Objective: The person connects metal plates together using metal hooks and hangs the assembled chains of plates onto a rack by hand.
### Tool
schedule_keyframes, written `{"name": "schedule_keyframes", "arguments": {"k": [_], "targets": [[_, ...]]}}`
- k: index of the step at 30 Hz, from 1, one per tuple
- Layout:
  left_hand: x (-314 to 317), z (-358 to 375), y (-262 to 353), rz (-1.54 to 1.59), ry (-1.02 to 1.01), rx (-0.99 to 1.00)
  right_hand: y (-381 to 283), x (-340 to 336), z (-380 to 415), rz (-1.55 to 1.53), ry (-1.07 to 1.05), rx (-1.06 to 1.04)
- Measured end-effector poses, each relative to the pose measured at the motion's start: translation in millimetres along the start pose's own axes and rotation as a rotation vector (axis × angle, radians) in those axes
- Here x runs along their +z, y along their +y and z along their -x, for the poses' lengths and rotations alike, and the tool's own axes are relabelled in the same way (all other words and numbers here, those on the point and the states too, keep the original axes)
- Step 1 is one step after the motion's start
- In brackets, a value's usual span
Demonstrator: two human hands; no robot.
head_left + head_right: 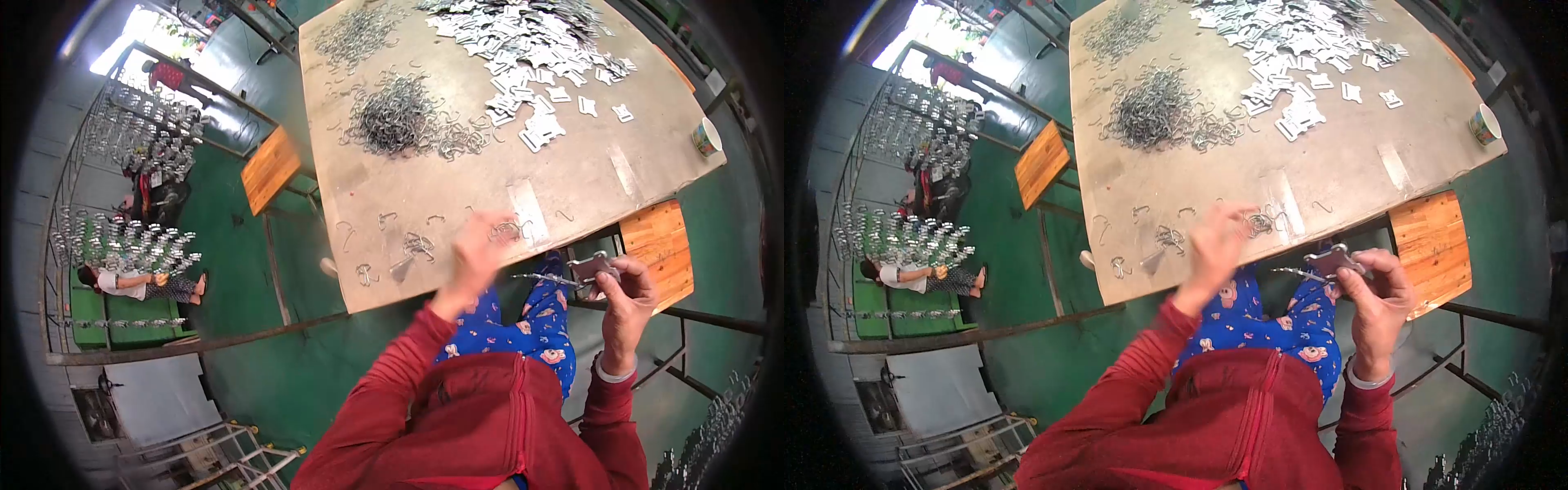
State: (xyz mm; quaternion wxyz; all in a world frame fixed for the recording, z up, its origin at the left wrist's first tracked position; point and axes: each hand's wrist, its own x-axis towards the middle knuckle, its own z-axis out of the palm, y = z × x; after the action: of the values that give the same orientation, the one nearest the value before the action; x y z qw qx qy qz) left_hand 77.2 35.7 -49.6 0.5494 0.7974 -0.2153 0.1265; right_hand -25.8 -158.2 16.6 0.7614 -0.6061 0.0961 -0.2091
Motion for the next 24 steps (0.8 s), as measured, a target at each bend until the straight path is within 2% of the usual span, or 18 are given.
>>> {"name": "schedule_keyframes", "arguments": {"k": [2,4,7,10,14,16,18,19,20,21,22,24], "targets": [[-14.2,-33.3,-43.4,-0.078,0.039,-0.303,1.0,-1.0,-0.8,-0.03,-0.029,-0.006],[-17.5,-69.5,-82.4,-0.182,0.13,-0.121,3.0,-5.2,-1.3,-0.033,-0.053,0.05],[-2.7,-108.9,-102.8,-0.328,-0.031,0.015,1.6,-0.9,-3.0,-0.037,-0.044,0.081],[22.8,-136.5,-122.3,-0.494,-0.083,0.136,3.1,-0.5,-4.5,-0.051,-0.043,0.105],[42.0,-144.8,-126.9,-0.812,-0.222,0.063,7.8,-6.7,-4.9,-0.02,-0.058,0.08],[58.4,-125.7,-139.6,-0.845,-0.018,0.141,3.5,-8.6,-3.2,-0.001,-0.024,0.096],[55.0,-125.3,-129.8,-1.094,-0.278,-0.012,6.7,-14.4,-1.3,0.024,-0.051,0.103],[53.3,-128.6,-108.8,-1.297,-0.541,-0.074,5.8,-11.4,0.6,0.054,-0.01,0.12],[68.6,-111.8,-141.3,-1.409,-0.243,0.095,5.9,-10.7,2.7,0.08,0.026,0.141],[77.6,-114.3,-158.2,-1.358,-0.208,0.001,6.5,-12.2,4.0,0.161,-0.021,0.103],[97.1,-112.2,-196.9,-1.17,-0.078,-0.027,11.3,-17.4,3.1,0.239,-0.048,0.055],[60.1,-119.3,-134.5,-0.959,-0.091,-0.073,29.2,-37.3,-3.4,0.232,-0.088,0.002]]}}
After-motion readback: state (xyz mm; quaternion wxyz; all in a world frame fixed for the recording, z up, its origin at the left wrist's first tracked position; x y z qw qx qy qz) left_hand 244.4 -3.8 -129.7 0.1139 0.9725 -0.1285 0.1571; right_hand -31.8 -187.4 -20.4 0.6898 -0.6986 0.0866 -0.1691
